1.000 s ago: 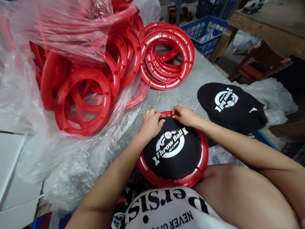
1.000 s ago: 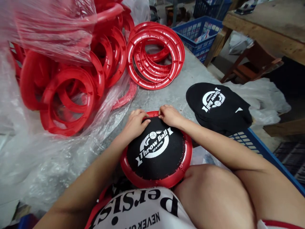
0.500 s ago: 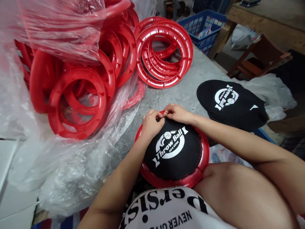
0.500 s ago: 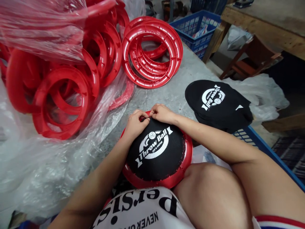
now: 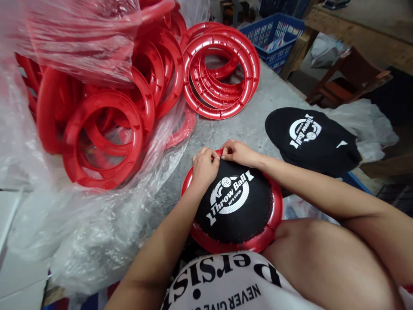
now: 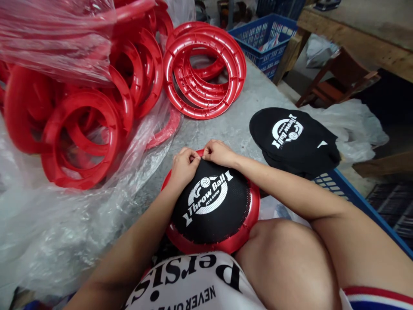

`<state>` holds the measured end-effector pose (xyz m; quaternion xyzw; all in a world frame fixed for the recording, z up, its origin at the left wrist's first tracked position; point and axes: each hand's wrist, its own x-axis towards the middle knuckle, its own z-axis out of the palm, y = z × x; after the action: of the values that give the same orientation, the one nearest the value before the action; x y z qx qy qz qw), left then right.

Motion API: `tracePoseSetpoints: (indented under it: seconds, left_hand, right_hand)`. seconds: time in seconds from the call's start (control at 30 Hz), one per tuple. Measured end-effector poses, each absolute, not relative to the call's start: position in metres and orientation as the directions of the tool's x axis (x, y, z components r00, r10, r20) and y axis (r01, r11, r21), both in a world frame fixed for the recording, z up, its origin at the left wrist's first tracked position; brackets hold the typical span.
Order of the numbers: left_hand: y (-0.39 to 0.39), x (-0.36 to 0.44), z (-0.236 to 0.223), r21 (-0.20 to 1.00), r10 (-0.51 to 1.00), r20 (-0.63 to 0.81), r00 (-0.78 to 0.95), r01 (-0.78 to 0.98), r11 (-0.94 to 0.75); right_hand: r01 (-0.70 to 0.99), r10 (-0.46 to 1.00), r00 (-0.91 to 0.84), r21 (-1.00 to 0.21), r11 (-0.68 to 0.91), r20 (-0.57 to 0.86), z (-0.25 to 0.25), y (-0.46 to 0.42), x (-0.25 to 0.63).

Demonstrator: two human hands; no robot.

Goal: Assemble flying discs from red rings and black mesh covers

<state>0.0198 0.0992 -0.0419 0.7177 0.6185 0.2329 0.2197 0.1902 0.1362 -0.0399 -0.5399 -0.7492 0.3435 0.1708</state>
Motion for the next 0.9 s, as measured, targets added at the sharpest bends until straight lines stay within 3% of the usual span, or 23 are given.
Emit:
tracePoseSetpoints:
  seconds: [0.23,0.9]
  left_hand:
    - [0.0993,0.0212,-0.0410,0.587,0.992,0.066,0.110,0.800,-0.128]
    - [0.1006,0.0244,-0.0390,0.504,0.992,0.066,0.103,0.855,-0.122]
  right_hand:
    - [0.761,0.926,-0.365,-0.604,0.238,-0.096,-0.0365,0.1336,0.1855]
    - [0.785,0.932,-0.351,-0.570,0.244,-0.085,-0.0408,0.1318,0.1833]
